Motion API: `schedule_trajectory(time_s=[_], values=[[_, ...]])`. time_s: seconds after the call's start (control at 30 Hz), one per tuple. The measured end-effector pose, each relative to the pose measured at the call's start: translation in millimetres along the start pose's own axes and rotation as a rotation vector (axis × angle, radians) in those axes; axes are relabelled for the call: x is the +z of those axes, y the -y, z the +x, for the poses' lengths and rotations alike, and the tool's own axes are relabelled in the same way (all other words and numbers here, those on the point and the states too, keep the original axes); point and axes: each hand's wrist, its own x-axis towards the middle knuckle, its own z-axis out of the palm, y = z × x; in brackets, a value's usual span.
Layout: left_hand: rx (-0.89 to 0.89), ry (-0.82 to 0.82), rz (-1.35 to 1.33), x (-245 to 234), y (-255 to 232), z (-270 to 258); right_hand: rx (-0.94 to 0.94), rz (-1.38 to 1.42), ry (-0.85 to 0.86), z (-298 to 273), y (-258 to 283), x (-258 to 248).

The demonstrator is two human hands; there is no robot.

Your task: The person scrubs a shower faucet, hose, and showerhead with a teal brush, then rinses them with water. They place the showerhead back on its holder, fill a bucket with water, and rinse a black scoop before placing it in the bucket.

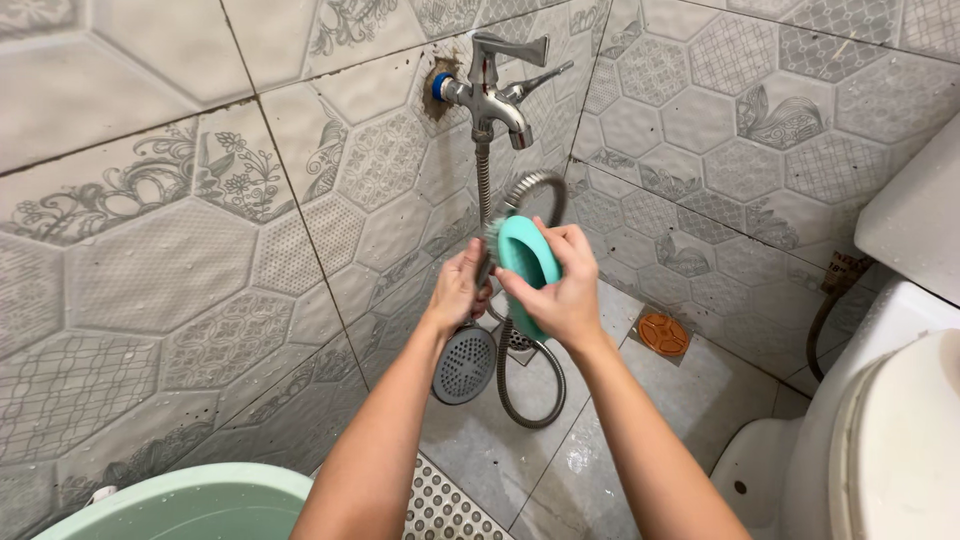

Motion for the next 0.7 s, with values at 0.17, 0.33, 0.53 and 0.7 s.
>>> schedule_trajectory(time_s=[0.17, 0.33, 0.53, 0.7], values=[[0.065, 0.003, -0.046, 8, 8, 6, 0.152, -0.098, -0.109, -6, -21, 1], [0.045, -0.026, 0.015, 6, 6, 3, -0.040, 0.085, -0.065, 3, 4, -3], [-0.061, -0.031, 0.026, 16, -7, -7, -0.020, 0.086, -0.080, -1, -2, 4], [-0.011, 0.009, 0.028, 15, -3, -4, 0.059, -0.040, -0.125, -8, -26, -9]])
